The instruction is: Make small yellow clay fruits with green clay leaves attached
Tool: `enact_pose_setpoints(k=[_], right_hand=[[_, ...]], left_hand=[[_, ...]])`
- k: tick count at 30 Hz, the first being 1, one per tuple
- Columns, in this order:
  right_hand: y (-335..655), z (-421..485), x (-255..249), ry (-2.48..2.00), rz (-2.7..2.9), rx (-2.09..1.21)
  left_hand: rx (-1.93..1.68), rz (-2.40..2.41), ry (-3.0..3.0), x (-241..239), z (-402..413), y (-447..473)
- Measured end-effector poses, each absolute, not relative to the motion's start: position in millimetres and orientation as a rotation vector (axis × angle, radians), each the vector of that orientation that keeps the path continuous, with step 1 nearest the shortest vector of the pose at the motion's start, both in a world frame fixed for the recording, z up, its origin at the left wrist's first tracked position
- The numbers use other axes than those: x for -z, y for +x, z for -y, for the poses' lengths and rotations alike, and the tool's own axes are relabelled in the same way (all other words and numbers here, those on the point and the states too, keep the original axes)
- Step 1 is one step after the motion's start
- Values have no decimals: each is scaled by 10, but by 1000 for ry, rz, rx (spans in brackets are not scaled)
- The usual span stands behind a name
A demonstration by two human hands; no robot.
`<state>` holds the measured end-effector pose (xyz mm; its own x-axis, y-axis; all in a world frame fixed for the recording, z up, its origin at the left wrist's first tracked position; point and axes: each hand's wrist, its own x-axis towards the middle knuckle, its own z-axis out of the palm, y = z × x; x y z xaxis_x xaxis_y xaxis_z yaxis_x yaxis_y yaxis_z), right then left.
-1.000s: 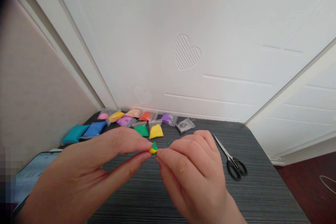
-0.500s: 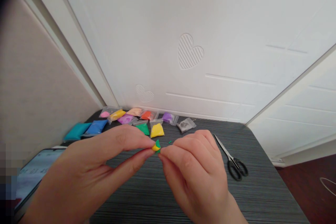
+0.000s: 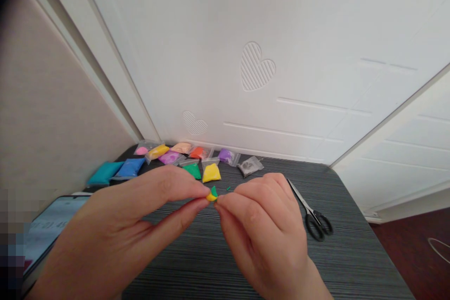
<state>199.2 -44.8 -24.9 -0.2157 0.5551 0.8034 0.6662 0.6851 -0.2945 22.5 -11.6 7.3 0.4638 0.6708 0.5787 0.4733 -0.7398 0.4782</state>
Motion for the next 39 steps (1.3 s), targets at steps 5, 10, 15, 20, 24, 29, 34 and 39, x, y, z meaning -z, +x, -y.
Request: enact_pose_setpoints(k=[5,10,15,20,24,29,34,39], right_hand=[[2001,453,249,-968,1901,136],[2000,458,242,-978,1884,149],[1988,433,251,-961,1880,136],[2013,432,276,-942,1869,109],[2019,429,282,-937,1872,117],[2011,429,272,-923,1876,133],[2020,435,279,-911,1864,117],[2018,436,270,-910,1845,108]], left_hand=[[-1136,-989,2463,-58,118,229],[-1114,-968,2471,-84,120,245],[-1109,-953,2458,-95,134,238],[-1099,-939,2457,-81,139,227],[-1095,-916,2452,-77,133,214],[-1064,-921,2442,-87,126,201],[-1046,-918,2427,-89,123,198],[-1048,-914,2391,-85,108,200]])
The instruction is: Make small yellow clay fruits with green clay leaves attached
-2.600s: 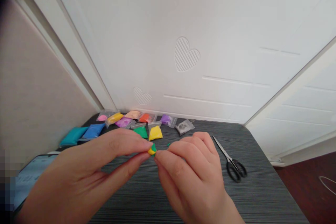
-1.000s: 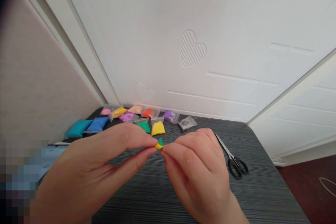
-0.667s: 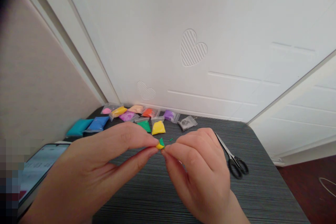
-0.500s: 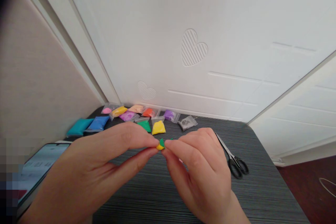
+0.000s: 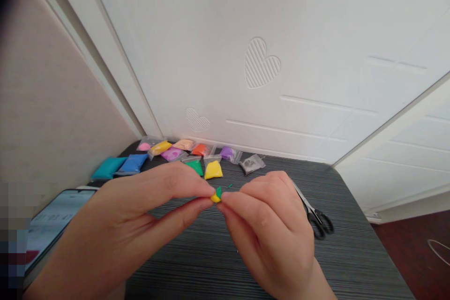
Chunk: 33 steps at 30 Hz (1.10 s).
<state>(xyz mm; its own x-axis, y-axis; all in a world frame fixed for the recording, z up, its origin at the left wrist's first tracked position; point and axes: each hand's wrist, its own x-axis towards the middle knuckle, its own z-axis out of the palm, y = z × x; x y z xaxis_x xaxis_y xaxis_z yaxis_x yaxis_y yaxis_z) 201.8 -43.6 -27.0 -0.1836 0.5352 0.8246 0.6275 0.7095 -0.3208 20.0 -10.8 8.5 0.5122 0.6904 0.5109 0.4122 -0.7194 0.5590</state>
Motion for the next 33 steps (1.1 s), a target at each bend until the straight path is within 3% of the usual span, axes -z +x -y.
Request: enact_pose_setpoints(k=[33], right_hand=[[2019,481,241,-787,1790,209]], left_hand=[[-956,-592,1271,103,92,428]])
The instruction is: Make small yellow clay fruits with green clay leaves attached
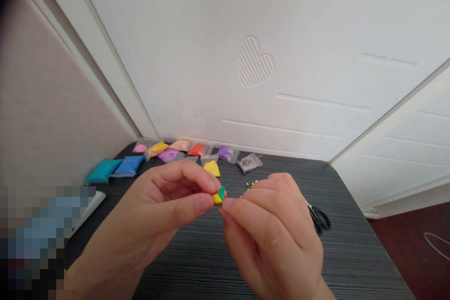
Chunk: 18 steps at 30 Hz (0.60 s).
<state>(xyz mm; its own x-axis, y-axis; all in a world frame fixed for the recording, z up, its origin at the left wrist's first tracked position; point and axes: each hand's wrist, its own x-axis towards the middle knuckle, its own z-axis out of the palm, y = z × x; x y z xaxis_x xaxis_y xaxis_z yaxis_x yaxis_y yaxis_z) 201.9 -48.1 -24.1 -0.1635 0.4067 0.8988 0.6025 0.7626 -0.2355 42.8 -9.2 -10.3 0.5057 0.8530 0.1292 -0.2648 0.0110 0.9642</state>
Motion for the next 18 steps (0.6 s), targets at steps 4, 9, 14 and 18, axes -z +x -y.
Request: enact_pose_setpoints(k=[4,9,14,18], right_hand=[[2021,468,254,-777,1784,225],[2018,465,259,-779,1794,212],[1997,459,271,-792,1757,206],[1970,446,288,-781,1709,192]], left_hand=[[-966,-559,1230,127,87,437],[-1017,-504,1168,149,64,451],[-998,-527,1227,153,54,437],[-988,-550,1275,149,51,428]])
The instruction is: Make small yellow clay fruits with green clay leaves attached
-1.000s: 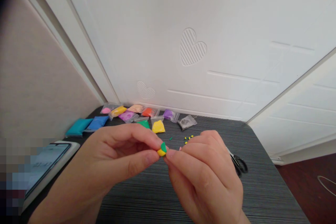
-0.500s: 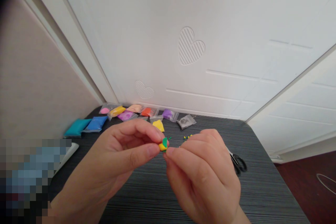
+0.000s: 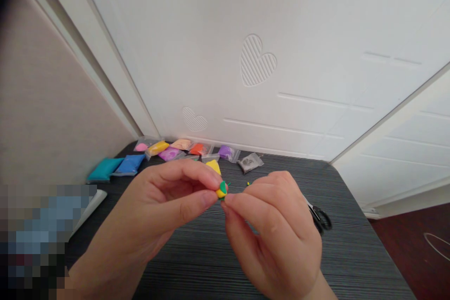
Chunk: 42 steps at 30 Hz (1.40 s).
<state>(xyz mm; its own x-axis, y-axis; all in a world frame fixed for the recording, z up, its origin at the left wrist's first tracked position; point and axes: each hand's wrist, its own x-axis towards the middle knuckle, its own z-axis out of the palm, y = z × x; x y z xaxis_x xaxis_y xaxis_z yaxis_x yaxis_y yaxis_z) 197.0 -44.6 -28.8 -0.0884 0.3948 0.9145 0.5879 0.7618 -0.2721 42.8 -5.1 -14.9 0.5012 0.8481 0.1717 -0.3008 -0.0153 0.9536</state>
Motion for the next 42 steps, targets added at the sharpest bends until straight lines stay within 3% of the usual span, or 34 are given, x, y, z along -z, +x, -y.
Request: enact_pose_setpoints(k=[42], right_hand=[[1908,450,271,-866,1579,84]], left_hand=[[-1027,-586,1356,73,73,417]])
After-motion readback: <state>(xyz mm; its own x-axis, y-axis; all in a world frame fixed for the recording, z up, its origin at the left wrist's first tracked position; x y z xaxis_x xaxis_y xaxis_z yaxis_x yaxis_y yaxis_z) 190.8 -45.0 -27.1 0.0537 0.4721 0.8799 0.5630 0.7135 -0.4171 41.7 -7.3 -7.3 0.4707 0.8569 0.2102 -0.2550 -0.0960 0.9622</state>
